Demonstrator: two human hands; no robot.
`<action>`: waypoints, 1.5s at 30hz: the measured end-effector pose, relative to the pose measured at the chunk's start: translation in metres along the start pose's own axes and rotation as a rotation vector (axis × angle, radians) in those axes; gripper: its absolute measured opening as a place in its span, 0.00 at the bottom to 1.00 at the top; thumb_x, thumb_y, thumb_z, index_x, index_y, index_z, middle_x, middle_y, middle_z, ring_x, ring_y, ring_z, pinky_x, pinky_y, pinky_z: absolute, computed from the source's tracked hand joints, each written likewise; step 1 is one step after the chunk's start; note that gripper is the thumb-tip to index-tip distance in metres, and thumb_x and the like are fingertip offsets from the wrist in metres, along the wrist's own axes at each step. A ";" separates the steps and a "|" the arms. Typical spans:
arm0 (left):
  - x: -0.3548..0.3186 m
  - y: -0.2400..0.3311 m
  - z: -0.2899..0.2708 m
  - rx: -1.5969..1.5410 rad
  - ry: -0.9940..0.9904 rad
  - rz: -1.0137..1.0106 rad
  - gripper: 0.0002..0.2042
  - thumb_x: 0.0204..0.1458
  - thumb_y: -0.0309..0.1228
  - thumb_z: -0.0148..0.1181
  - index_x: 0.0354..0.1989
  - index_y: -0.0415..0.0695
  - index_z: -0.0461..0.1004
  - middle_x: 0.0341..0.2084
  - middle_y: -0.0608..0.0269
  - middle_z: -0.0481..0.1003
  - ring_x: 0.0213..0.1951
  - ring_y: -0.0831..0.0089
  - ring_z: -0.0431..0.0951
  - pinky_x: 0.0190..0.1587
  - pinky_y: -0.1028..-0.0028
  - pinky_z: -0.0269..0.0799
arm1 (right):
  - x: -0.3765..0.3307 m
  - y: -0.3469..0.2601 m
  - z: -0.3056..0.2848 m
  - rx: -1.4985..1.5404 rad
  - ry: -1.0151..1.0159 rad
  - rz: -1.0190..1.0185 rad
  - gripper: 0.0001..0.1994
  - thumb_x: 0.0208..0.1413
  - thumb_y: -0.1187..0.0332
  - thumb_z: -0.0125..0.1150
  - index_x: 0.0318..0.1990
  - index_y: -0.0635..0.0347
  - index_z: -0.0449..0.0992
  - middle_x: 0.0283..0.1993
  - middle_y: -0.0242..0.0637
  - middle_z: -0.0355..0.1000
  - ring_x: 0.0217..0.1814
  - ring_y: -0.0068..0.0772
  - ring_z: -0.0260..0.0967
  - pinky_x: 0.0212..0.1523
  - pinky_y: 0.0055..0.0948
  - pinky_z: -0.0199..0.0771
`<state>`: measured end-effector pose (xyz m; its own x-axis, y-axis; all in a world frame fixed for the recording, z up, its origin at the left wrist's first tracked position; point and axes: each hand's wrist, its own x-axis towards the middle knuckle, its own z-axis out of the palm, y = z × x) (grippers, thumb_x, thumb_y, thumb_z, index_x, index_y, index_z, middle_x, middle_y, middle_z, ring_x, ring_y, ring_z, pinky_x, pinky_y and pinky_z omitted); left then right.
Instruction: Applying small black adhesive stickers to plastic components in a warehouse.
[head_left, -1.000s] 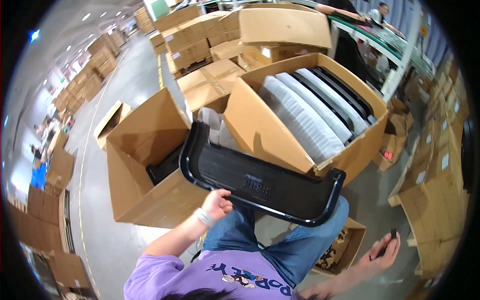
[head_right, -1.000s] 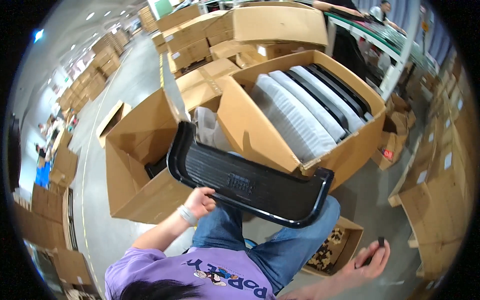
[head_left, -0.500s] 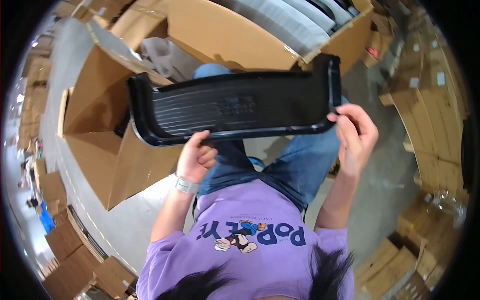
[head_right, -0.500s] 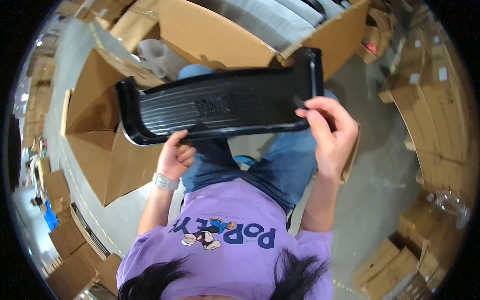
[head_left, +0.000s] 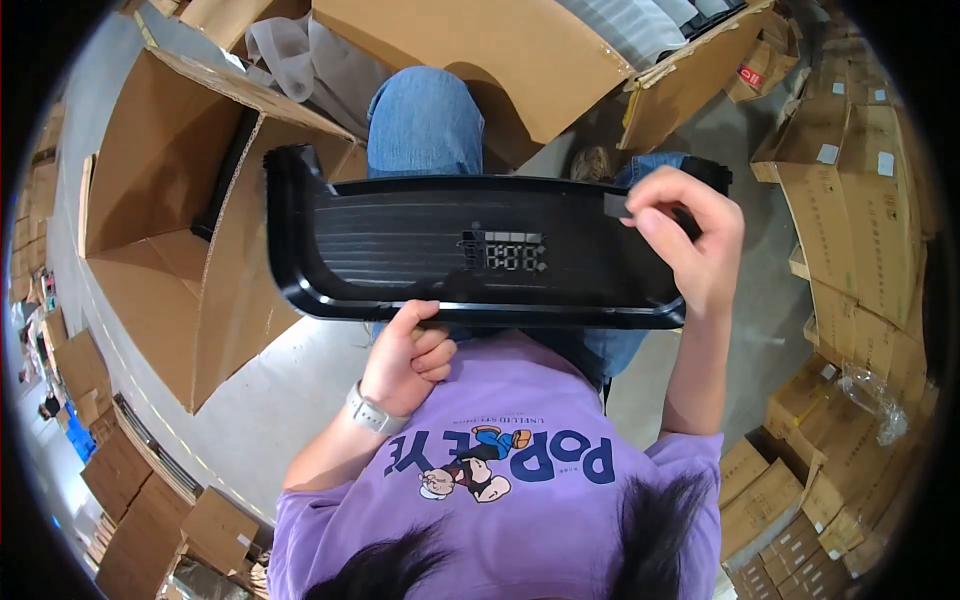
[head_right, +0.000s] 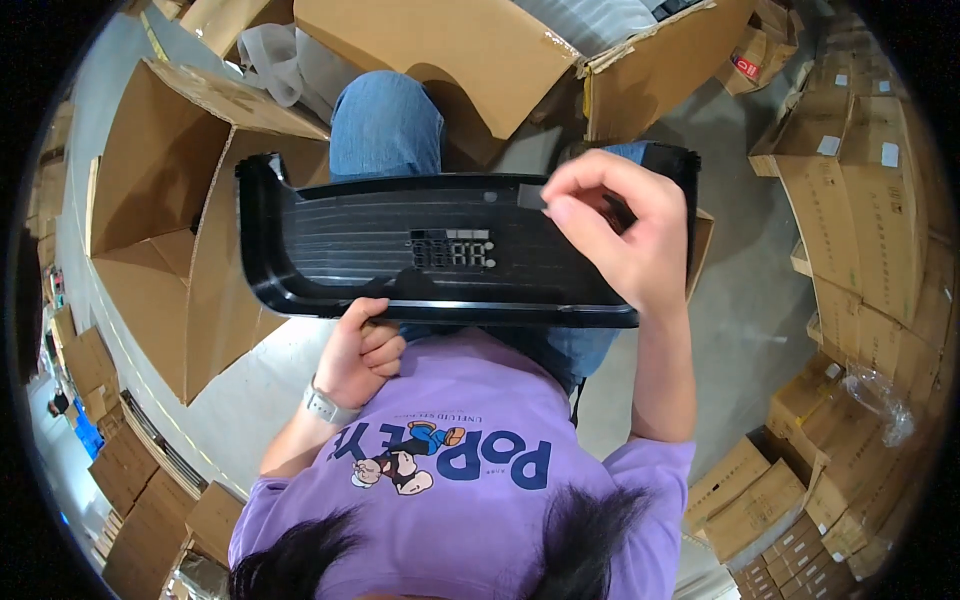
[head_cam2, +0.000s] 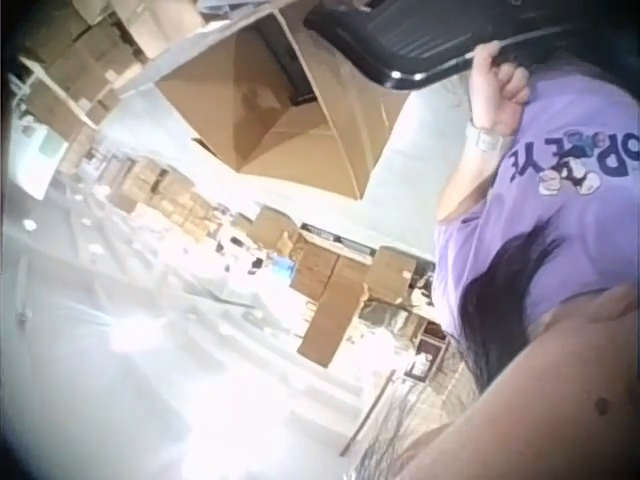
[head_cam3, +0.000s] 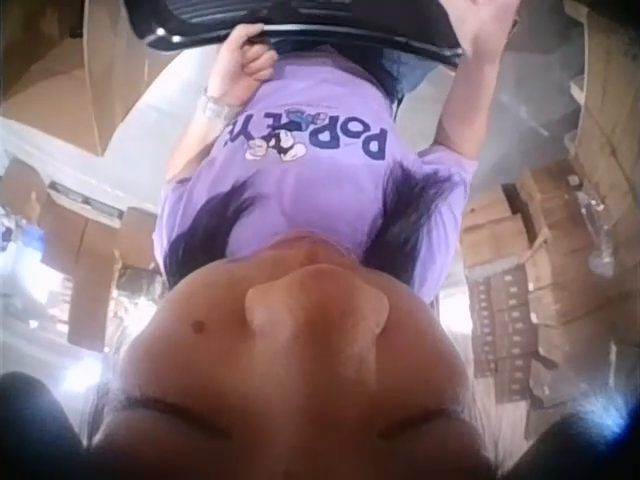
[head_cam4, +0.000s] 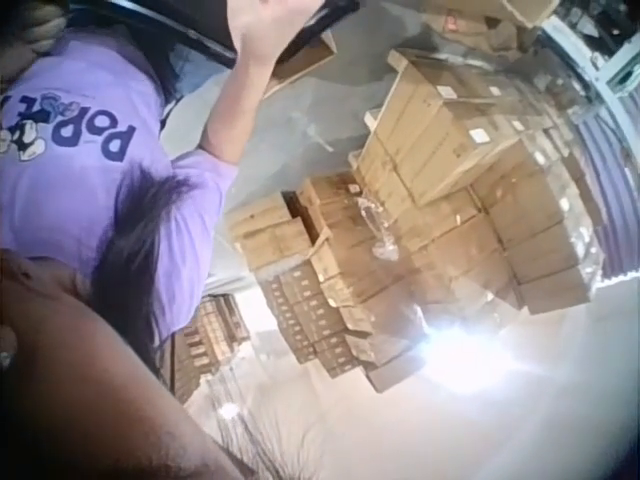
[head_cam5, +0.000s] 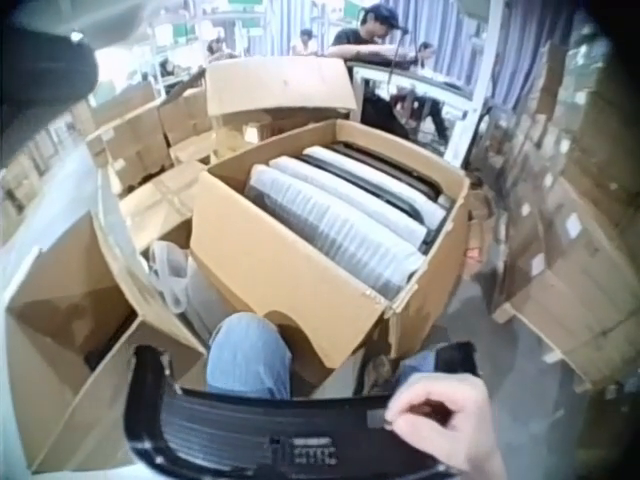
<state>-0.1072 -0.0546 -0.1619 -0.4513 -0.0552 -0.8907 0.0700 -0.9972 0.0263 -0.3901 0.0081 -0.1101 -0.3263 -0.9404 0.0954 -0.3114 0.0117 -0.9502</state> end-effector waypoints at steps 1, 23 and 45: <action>0.006 -0.003 0.004 -0.005 0.002 -0.007 0.25 0.54 0.41 0.51 0.08 0.55 0.48 0.06 0.77 0.46 0.12 0.82 0.47 0.16 0.80 0.42 | 0.003 0.002 0.004 0.010 -0.024 0.068 0.03 0.47 0.80 0.57 0.31 0.66 0.73 0.28 0.29 0.69 0.26 0.12 0.63 0.28 0.13 0.61; 0.028 0.010 0.070 1.129 -0.301 0.944 0.05 0.44 0.26 0.62 0.27 0.41 0.73 0.08 0.72 0.53 0.13 0.86 0.50 0.17 0.79 0.44 | -0.014 -0.001 0.030 -0.161 -0.377 0.034 0.19 0.36 0.81 0.60 0.41 0.60 0.72 0.25 0.31 0.68 0.15 0.17 0.57 0.18 0.18 0.53; 0.038 0.042 0.062 1.062 0.050 1.241 0.03 0.49 0.23 0.58 0.30 0.38 0.77 0.09 0.77 0.57 0.15 0.91 0.51 0.18 0.85 0.44 | -0.007 0.053 0.019 -0.220 -0.138 0.402 0.06 0.49 0.72 0.59 0.26 0.65 0.71 0.18 0.25 0.62 0.20 0.12 0.54 0.22 0.16 0.54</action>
<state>-0.1767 -0.1015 -0.1666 -0.5590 -0.8233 -0.0984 -0.2709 0.0692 0.9601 -0.3875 0.0087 -0.1665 -0.3425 -0.8829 -0.3213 -0.3710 0.4413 -0.8171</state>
